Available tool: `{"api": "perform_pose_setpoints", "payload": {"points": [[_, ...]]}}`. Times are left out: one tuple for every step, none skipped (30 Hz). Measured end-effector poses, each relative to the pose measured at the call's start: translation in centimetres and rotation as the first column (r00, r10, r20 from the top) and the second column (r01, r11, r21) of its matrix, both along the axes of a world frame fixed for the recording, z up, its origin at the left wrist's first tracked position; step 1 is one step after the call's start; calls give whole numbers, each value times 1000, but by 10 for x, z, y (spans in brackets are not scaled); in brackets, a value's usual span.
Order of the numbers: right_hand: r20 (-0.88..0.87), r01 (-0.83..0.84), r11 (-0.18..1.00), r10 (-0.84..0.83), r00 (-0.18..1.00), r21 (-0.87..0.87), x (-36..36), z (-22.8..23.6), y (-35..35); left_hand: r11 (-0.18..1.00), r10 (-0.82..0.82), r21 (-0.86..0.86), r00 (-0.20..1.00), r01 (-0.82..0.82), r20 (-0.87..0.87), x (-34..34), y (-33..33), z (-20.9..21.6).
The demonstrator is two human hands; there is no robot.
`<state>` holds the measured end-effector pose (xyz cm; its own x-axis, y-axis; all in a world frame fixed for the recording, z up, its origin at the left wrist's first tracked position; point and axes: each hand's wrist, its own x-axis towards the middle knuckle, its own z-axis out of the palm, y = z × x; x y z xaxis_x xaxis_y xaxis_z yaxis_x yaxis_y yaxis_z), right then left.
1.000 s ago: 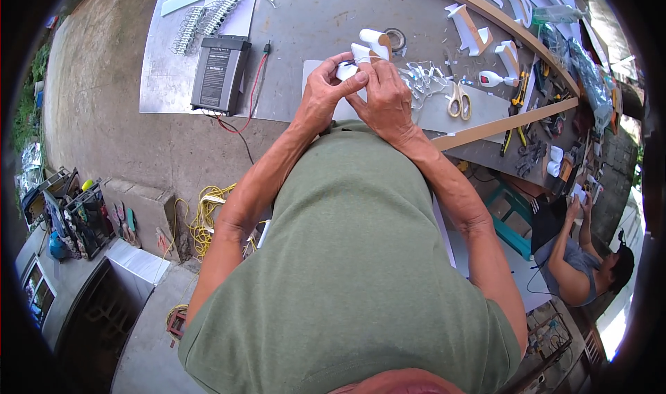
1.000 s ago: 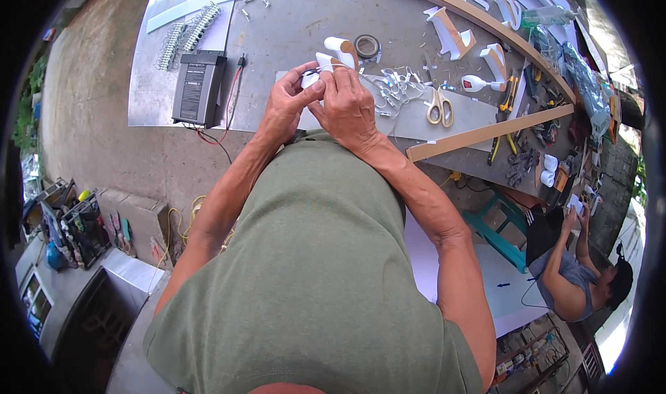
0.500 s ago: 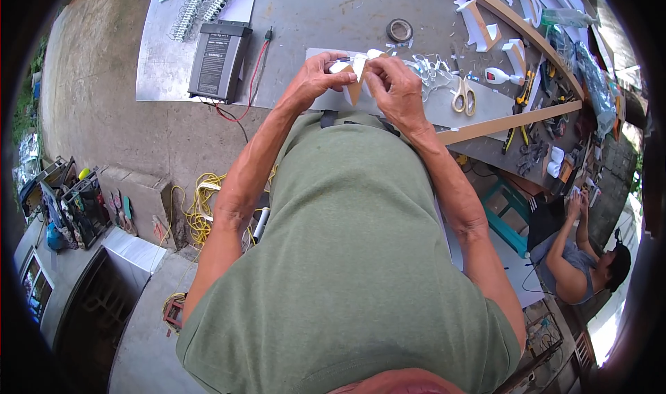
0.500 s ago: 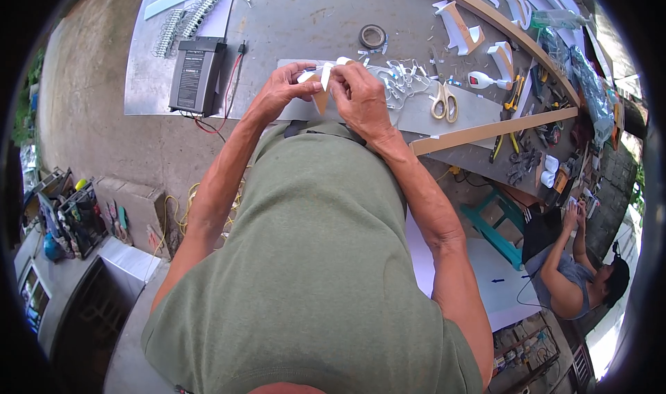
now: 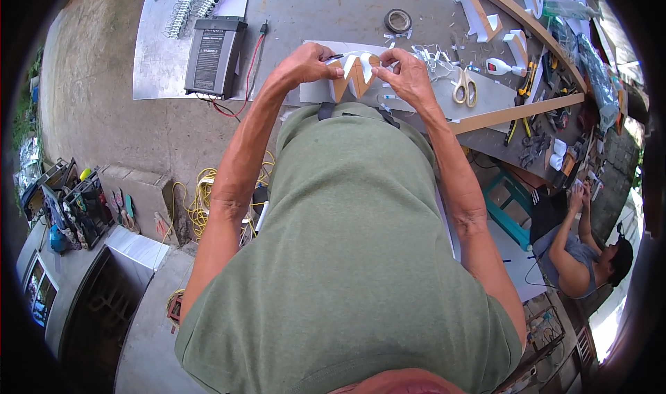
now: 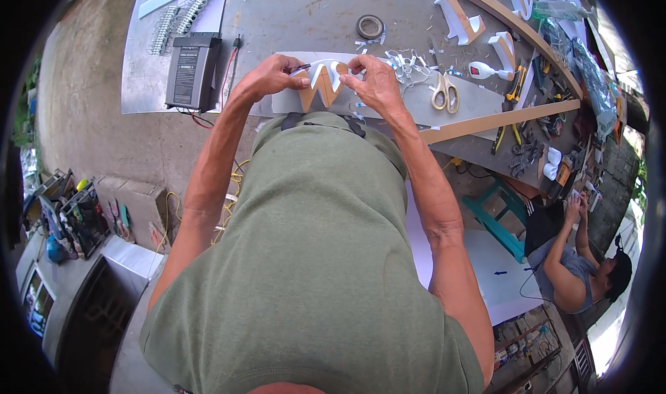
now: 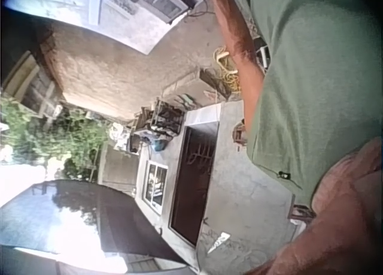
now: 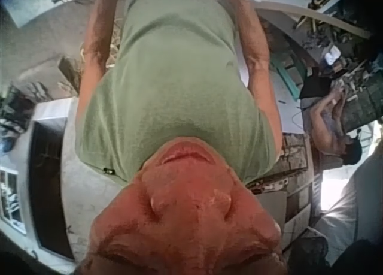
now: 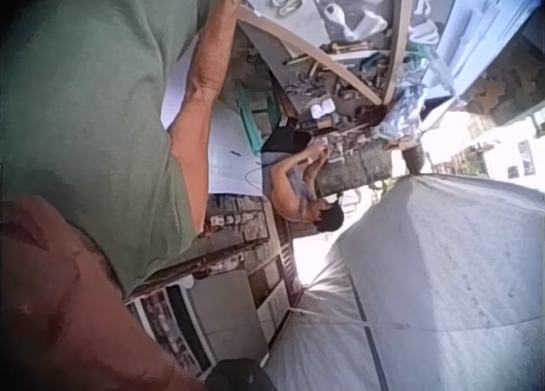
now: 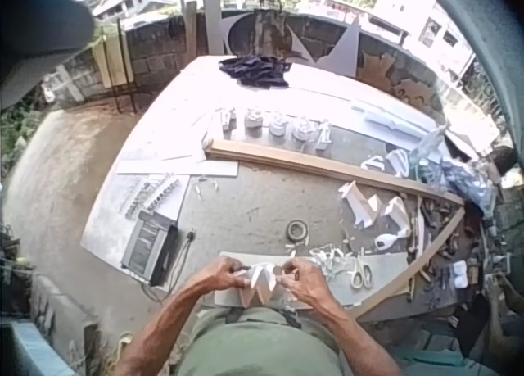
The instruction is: Assembling 3D signage components by fitting white plastic letter parts together.
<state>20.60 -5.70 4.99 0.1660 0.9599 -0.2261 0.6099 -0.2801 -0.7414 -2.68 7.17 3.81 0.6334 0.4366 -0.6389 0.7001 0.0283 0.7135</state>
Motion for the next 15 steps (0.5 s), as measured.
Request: {"api": "perform_pose_setpoints", "payload": {"points": [[-31,0,999,-2,1000,-52,1,-1,2,1000,0,1,1000,0,-3,-1,-2,-2],[-61,-2,994,-5,998,-105,2,-2,3,993,76,85,996,-79,35,-2,-7,-4],[-64,-4,994,-2,998,-105,3,-3,4,973,149,165,986,-160,78,-4,-12,-6],[-101,-5,991,-9,995,-132,4,-7,3,974,146,162,986,-157,76,-2,-17,-1],[-133,-5,988,-15,991,-152,5,-9,2,938,182,289,982,-191,59,1,-24,9],[-132,-3,989,-17,991,-149,6,-12,0,884,219,412,975,-219,47,4,-30,16],[-194,-8,982,-29,980,-189,5,-13,1,883,224,413,974,-222,46,4,-34,17],[-255,-16,974,-44,966,-228,4,-15,1,855,257,460,966,-239,25,4,-38,17],[-256,-21,974,-39,966,-227,4,-16,1,825,290,506,957,-253,5,3,-41,19],[-272,-10,970,-59,961,-245,4,-18,0,826,290,504,957,-253,5,2,-44,23],[-286,2,965,-80,955,-263,4,-19,-1,834,336,477,941,-278,-39,2,-47,30],[-286,4,965,-82,955,-264,5,-20,-3,840,377,450,922,-303,-84,1,-49,34],[-268,-16,966,-56,962,-259,3,-18,-3,840,378,450,922,-304,-84,-2,-54,33],[-251,-34,966,-32,968,-256,2,-15,-3,845,397,416,915,-335,-70,-7,-59,28],[-251,-34,966,-33,968,-256,2,-13,-5,850,414,380,908,-364,-56,-10,-63,23]]}}
